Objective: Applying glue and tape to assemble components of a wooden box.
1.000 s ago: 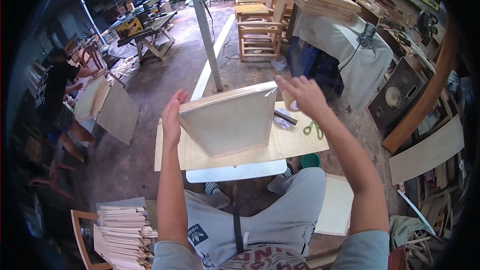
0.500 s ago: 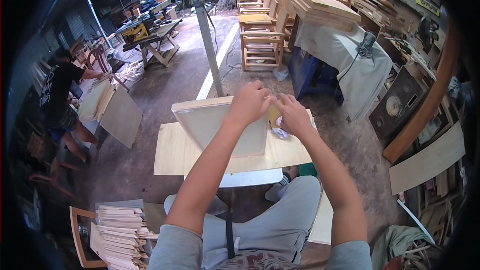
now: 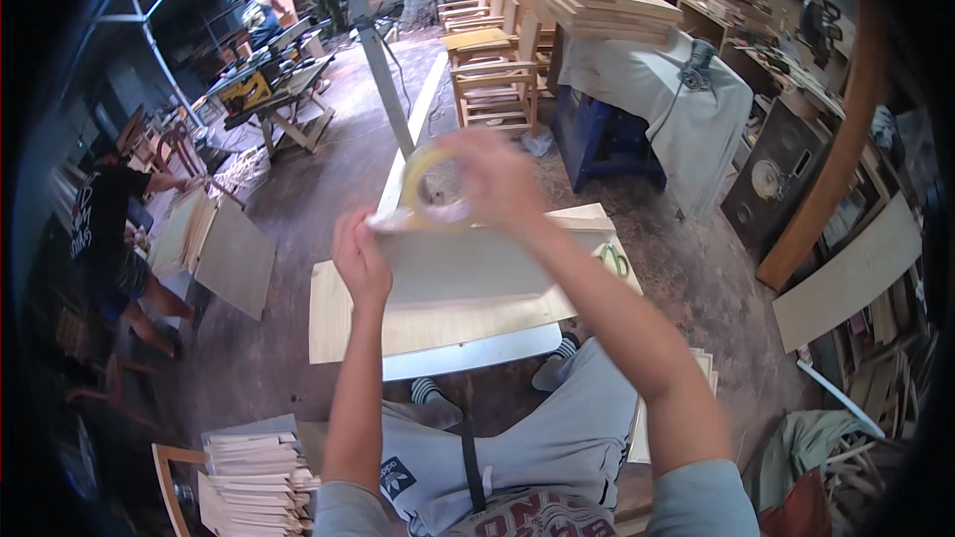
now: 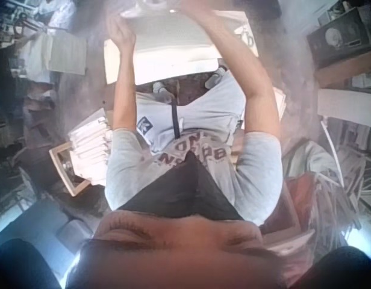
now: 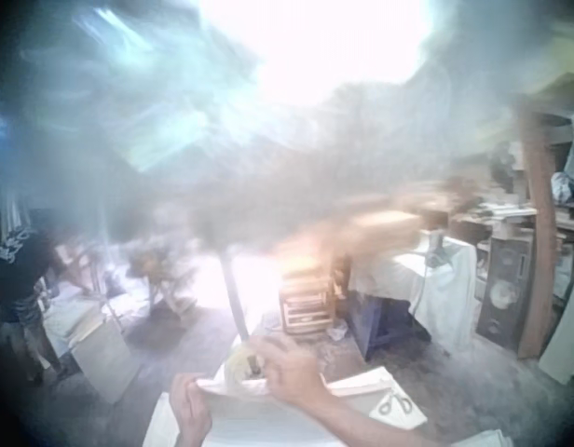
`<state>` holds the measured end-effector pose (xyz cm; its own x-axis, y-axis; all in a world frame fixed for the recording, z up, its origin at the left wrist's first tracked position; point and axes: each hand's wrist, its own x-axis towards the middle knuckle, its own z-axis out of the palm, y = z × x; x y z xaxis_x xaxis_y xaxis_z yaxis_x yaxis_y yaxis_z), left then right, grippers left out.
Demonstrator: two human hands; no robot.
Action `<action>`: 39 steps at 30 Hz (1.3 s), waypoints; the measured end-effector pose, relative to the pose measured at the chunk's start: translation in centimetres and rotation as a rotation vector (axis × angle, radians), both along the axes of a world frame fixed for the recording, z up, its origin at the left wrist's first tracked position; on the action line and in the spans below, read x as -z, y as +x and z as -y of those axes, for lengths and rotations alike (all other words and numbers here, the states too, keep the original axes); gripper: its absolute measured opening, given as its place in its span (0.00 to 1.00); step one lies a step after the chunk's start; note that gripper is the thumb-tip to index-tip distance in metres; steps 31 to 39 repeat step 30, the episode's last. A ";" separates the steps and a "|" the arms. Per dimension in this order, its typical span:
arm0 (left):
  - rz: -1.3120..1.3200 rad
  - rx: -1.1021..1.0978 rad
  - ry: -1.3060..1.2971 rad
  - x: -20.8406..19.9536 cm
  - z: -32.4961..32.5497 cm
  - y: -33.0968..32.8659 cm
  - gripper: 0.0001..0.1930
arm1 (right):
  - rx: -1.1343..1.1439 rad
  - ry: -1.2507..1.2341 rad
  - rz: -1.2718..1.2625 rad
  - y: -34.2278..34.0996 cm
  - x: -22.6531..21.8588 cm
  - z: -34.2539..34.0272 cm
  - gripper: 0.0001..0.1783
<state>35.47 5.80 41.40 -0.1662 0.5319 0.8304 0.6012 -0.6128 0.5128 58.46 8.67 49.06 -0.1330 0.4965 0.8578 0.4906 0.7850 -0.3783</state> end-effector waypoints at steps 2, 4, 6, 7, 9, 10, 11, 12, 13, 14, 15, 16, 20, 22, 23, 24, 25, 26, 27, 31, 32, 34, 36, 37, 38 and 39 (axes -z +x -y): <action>0.169 -0.136 -0.035 6.6 -1.0 -1.1 0.18 | -0.015 0.185 0.094 -4.5 3.1 0.7 0.16; 0.303 -0.172 -0.107 11.3 -0.8 -2.3 0.20 | -0.054 0.296 0.190 -7.6 7.1 1.3 0.16; 0.361 -0.178 -0.121 13.7 0.1 -3.6 0.20 | -0.085 0.266 0.234 -9.0 8.4 2.1 0.17; 0.415 -0.190 -0.141 14.9 0.7 -4.5 0.21 | -0.096 0.231 0.241 -9.5 8.9 2.4 0.18; 0.408 -0.178 -0.141 16.5 1.3 -6.2 0.20 | -0.105 0.190 0.246 -10.7 10.0 2.8 0.18; 0.628 -0.017 -0.219 17.0 1.8 -6.8 0.18 | -0.152 0.161 0.256 -11.3 10.5 2.6 0.19; 0.846 0.146 -0.295 17.4 2.0 -7.4 0.16 | -0.200 0.131 0.265 -11.6 10.9 2.5 0.20; 0.847 0.146 -0.297 17.6 1.7 -7.9 0.16 | -0.200 0.129 0.265 -11.8 11.3 2.3 0.20; 0.873 0.210 -0.329 17.5 1.8 -8.3 0.14 | -0.223 0.105 0.256 -11.9 11.2 2.4 0.21; 0.898 0.275 -0.361 17.4 1.9 -8.5 0.13 | -0.246 0.082 0.246 -12.0 11.1 2.5 0.21; 0.900 0.267 -0.361 17.3 1.9 -8.5 0.13 | -0.253 0.079 0.246 -11.9 11.0 2.7 0.21; 0.939 0.261 -0.389 16.4 1.9 -7.7 0.14 | -0.206 0.022 0.277 -11.4 10.9 2.7 0.22; 0.915 0.322 -0.479 15.3 2.4 -7.9 0.16 | -0.179 -0.088 0.446 -9.4 10.2 2.4 0.23; 0.884 0.343 -0.503 15.7 2.2 -8.6 0.16 | -0.182 -0.008 0.510 -8.2 9.6 1.3 0.24; 0.856 0.355 -0.520 15.8 2.4 -8.8 0.17 | -0.194 0.077 0.574 -7.6 9.4 0.5 0.24; 0.829 0.349 -0.493 15.9 2.4 -8.9 0.17 | -0.142 0.167 0.631 -5.9 9.1 -0.5 0.24; 0.831 0.347 -0.500 16.1 2.5 -9.0 0.17 | -0.115 0.203 0.731 -3.5 8.5 -1.2 0.24; 0.800 0.312 -0.526 16.3 2.6 -9.3 0.16 | -0.093 0.243 0.830 -0.6 7.6 -1.5 0.24; 0.768 0.287 -0.550 16.4 2.3 -9.4 0.16 | -0.067 0.297 0.863 2.8 6.8 -1.3 0.25; 0.751 0.277 -0.531 16.6 2.6 -9.3 0.16 | 0.010 0.220 1.054 11.0 5.6 -1.8 0.27; 0.751 0.277 -0.531 16.6 2.6 -9.3 0.16 | 0.010 0.220 1.054 11.0 5.6 -1.8 0.27; 0.751 0.277 -0.531 16.6 2.6 -9.3 0.16 | 0.010 0.220 1.054 11.0 5.6 -1.8 0.27; 0.751 0.277 -0.531 16.6 2.6 -9.3 0.16 | 0.010 0.220 1.054 11.0 5.6 -1.8 0.27; 0.751 0.277 -0.531 16.6 2.6 -9.3 0.16 | 0.010 0.220 1.054 11.0 5.6 -1.8 0.27; 0.751 0.277 -0.531 16.6 2.6 -9.3 0.16 | 0.010 0.220 1.054 11.0 5.6 -1.8 0.27; 0.751 0.277 -0.531 16.6 2.6 -9.3 0.16 | 0.010 0.220 1.054 11.0 5.6 -1.8 0.27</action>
